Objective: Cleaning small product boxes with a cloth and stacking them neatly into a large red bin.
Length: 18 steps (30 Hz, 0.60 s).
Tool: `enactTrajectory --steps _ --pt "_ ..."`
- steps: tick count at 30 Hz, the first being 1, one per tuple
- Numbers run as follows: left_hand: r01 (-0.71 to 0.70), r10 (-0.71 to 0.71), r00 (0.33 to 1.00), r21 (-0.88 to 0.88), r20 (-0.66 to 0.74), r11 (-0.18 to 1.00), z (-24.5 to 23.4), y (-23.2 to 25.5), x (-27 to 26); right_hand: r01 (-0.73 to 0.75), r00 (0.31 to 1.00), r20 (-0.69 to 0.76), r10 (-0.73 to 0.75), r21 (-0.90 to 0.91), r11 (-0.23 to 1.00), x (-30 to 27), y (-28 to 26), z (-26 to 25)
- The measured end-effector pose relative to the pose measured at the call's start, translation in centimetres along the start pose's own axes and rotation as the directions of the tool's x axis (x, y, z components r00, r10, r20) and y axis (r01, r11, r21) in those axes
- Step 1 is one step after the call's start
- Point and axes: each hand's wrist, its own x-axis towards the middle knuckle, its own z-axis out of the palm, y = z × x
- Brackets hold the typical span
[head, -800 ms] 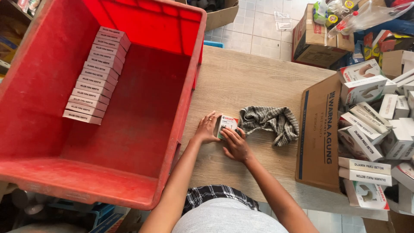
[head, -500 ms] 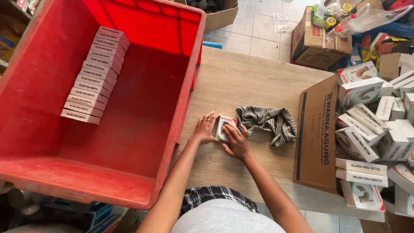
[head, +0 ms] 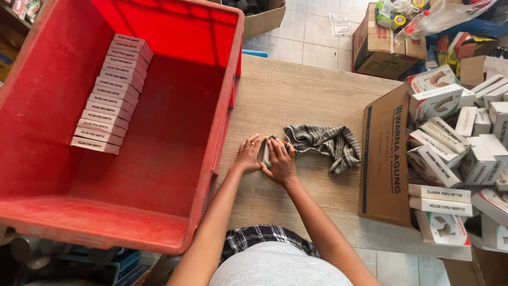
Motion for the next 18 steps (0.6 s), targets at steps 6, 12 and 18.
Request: enactTrajectory --steps 6,12,18 --pt "-0.017 0.017 1.000 -0.072 0.004 0.997 -1.3 0.9 -0.8 -0.053 0.998 0.031 0.057 -0.106 0.993 -2.3 1.9 -0.9" --pt "-0.010 0.010 1.000 -0.060 0.001 0.998 -1.7 1.2 -1.0 0.012 0.999 0.048 -0.008 -0.082 0.997 -5.1 1.9 -1.7" --pt "-0.015 0.014 1.000 -0.054 -0.015 0.998 -1.5 0.9 -0.8 0.061 0.996 0.070 -0.054 -0.113 0.992 -5.0 2.3 -1.9"
